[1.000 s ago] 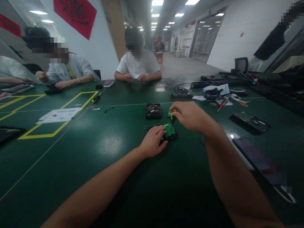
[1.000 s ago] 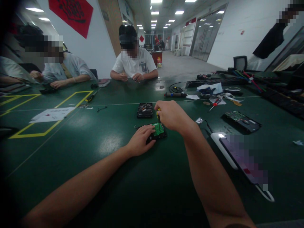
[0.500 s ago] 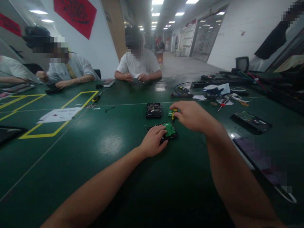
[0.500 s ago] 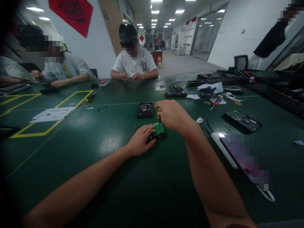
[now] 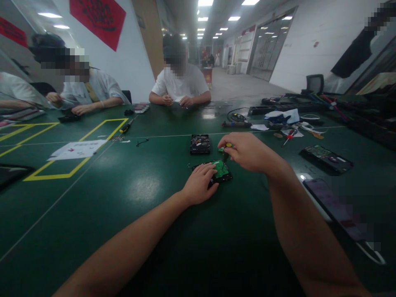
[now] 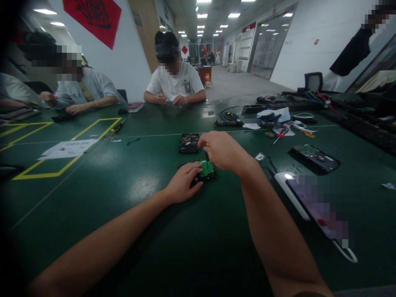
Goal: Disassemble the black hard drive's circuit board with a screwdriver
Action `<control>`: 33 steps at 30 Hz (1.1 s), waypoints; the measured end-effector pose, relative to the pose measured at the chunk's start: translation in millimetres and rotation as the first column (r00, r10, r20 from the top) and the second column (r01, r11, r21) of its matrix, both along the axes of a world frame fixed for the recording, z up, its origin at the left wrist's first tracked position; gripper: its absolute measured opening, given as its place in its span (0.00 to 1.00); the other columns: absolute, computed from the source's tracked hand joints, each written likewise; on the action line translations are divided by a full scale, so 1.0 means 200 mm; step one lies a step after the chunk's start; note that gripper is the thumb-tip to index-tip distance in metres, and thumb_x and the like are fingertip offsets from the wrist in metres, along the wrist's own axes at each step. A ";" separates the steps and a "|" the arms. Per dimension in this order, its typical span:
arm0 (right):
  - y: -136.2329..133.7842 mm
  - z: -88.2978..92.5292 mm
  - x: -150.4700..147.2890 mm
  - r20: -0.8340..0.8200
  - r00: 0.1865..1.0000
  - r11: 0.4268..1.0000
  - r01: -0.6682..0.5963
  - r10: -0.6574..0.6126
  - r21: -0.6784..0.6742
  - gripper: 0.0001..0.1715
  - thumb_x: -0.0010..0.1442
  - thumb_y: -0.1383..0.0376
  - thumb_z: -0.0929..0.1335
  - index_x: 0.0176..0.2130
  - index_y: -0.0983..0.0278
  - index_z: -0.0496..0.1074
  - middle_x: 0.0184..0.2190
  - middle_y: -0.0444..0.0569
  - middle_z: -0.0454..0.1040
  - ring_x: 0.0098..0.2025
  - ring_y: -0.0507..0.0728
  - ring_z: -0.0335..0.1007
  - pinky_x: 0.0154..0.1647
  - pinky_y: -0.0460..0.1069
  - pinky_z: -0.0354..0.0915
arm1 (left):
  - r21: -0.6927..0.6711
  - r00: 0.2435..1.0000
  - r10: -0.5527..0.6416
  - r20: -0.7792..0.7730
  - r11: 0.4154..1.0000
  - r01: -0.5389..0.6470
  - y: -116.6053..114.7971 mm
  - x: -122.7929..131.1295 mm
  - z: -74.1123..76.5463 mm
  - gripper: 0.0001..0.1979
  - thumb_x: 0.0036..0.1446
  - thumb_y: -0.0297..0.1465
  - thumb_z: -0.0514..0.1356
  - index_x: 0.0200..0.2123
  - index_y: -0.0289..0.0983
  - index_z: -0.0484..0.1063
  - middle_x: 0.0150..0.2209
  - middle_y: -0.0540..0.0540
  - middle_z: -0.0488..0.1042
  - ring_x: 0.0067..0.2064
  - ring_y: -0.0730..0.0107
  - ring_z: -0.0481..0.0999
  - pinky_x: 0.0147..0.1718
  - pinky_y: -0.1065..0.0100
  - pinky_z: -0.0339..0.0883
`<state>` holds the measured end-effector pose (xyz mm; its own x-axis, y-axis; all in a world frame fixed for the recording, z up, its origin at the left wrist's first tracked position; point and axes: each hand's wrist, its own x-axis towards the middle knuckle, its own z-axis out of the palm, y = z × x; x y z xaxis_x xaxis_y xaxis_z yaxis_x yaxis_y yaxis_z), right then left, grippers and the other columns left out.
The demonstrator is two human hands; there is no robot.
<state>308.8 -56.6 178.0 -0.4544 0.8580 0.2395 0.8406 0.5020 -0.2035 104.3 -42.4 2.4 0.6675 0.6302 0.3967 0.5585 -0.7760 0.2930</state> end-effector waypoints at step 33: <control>0.02 -0.02 -0.01 -0.011 0.993 0.990 0.114 -0.113 0.083 0.12 0.65 0.71 0.66 0.45 0.66 0.78 0.47 0.56 0.80 0.50 0.63 0.75 0.53 0.54 0.66 | -0.019 1.000 0.005 0.001 1.000 -0.005 0.01 -0.01 -0.01 0.22 0.64 0.38 0.61 0.59 0.37 0.69 0.66 0.36 0.69 0.70 0.47 0.64 0.69 0.42 0.57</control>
<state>307.1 -52.9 173.8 -0.3534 0.8809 0.3148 0.8921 0.4186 -0.1700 102.8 -41.0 -0.4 0.6638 0.6409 0.3855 0.5621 -0.7675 0.3081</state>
